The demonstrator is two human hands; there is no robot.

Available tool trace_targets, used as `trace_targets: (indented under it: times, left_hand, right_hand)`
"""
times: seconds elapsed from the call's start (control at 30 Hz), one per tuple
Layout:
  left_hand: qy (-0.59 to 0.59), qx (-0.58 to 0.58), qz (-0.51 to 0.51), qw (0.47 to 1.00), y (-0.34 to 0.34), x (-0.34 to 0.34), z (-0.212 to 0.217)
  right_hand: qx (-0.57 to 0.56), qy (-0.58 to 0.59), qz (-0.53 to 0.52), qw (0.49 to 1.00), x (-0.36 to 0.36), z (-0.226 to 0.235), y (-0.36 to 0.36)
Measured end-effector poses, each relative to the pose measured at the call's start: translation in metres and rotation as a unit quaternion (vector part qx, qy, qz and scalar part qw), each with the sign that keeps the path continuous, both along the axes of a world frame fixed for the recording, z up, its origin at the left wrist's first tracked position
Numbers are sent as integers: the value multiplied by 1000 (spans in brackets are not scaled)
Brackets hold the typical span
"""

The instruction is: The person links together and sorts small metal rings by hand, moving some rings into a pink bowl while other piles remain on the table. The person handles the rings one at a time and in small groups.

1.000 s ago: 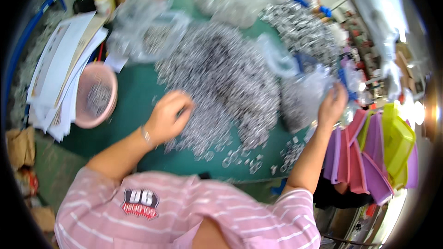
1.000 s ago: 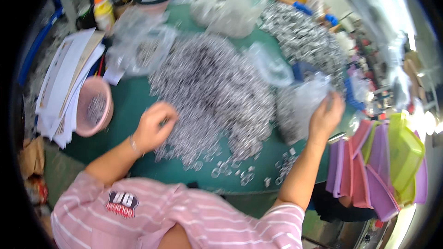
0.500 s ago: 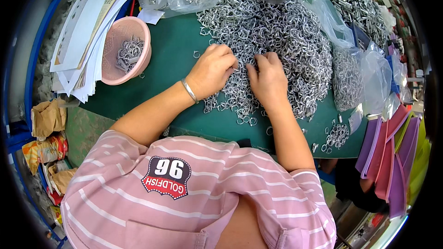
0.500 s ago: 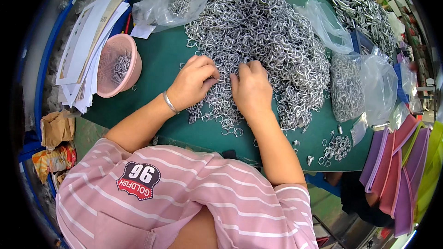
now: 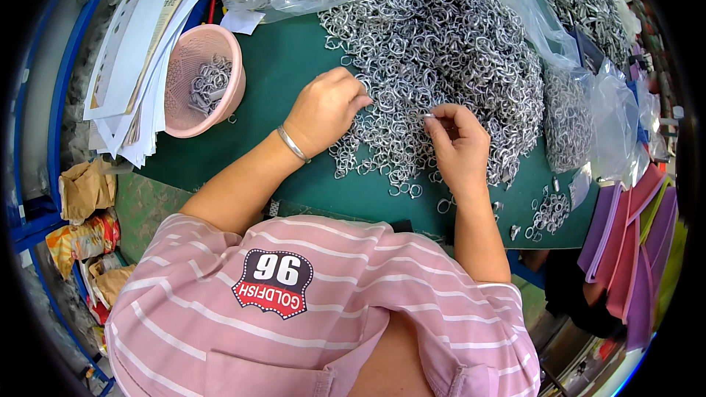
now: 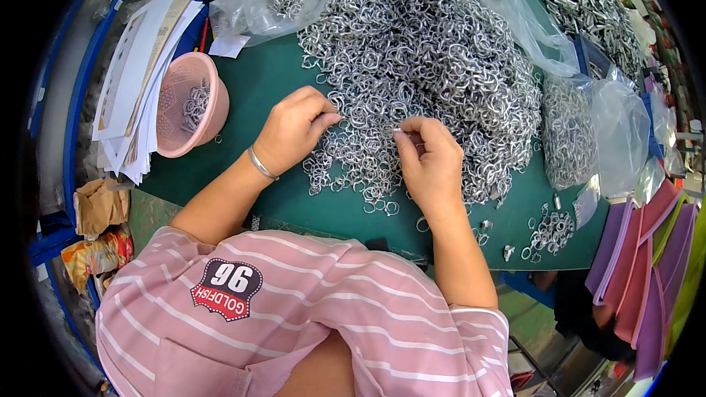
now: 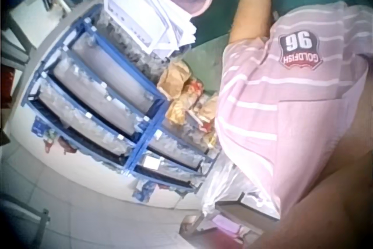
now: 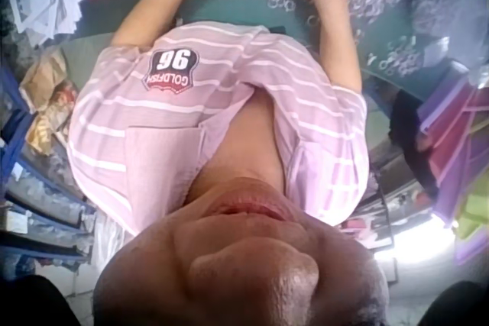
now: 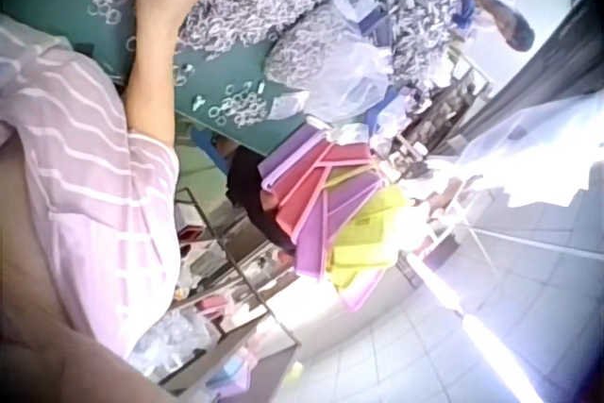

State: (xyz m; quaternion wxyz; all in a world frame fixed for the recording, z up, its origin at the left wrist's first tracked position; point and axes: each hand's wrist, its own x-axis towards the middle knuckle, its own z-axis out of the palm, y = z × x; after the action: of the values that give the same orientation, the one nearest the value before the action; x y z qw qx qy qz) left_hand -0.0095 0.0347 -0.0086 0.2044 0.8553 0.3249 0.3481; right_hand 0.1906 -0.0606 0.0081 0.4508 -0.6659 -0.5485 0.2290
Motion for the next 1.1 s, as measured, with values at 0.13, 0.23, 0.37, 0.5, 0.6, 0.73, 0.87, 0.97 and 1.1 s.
trace_targets:
  times: [0.13,0.23,0.37,0.5,0.6,0.73,0.87,0.97,1.1]
  left_hand:
    - [-99,-308,5,946,-5,3,9]
    - [-230,-472,-26,850,-9,6,17]
    - [-266,-492,-49,827,-15,10,20]
    - [-296,-489,-83,817,-22,10,17]
    - [-283,-469,-98,831,-27,12,17]
    - [-271,-433,-128,850,-31,15,16]
    - [-274,-425,-135,852,-33,17,15]
    - [-257,-423,-148,856,-38,17,19]
    - [-271,-408,-111,865,-40,20,16]
  right_hand:
    - [73,-43,61,995,-5,13,0]
    - [104,-42,60,992,-13,17,2]
    - [93,96,25,991,-23,5,6]
    - [89,145,24,985,-25,-10,5]
    - [98,174,33,979,-25,-13,3]
    - [112,241,33,963,-30,-11,1]
    - [170,140,17,975,-28,-15,0]
    - [193,43,-6,980,-31,-13,-2]
    - [235,-8,20,972,-32,-12,-2]
